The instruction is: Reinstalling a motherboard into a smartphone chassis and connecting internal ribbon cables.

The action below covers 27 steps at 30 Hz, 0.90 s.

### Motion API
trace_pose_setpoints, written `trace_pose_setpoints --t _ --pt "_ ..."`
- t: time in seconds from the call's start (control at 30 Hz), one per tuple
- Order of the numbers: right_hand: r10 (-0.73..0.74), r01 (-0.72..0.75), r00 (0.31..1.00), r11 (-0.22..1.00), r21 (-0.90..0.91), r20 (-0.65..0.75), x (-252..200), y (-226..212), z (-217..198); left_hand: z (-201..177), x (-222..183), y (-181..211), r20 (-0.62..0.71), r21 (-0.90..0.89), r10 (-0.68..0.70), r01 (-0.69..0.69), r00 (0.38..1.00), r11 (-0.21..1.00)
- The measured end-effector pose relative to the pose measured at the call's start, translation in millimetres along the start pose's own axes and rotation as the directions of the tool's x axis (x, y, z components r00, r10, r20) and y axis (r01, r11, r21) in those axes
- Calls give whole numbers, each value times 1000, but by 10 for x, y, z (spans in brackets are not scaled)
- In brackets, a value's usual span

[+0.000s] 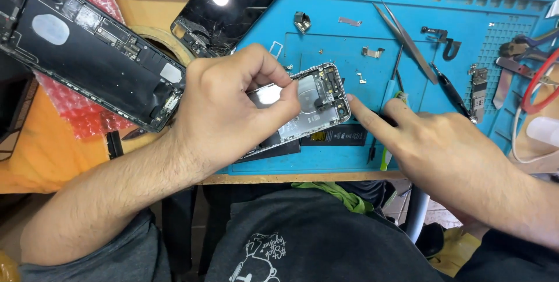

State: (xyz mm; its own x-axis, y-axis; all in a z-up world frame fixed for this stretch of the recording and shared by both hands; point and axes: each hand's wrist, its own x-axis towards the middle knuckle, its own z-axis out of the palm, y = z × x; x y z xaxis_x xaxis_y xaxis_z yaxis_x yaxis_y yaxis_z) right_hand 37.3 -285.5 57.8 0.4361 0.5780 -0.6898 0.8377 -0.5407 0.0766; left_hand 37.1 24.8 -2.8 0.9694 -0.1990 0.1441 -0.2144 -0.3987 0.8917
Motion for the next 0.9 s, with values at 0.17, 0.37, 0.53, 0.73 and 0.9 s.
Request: trace_pose_setpoints --t 0.17,0.37,0.53,0.73,0.9 --pt "30 -29 999 999 -19 38 -58 16 6 -15 6 27 46 -38 -54 56 997 998" --pt "182 -168 974 980 109 -132 -296 49 82 -15 -1 31 92 -61 -137 143 986 988" --pt "294 -208 932 912 352 -210 -449 89 40 10 -15 -1 31 -1 -95 95 995 995" --pt "427 -121 825 774 622 -371 -283 -71 -221 -9 28 49 123 -67 -253 262 960 963" --pt "468 208 721 557 804 -511 46 -166 -275 34 -7 63 63 -13 -211 212 975 977"
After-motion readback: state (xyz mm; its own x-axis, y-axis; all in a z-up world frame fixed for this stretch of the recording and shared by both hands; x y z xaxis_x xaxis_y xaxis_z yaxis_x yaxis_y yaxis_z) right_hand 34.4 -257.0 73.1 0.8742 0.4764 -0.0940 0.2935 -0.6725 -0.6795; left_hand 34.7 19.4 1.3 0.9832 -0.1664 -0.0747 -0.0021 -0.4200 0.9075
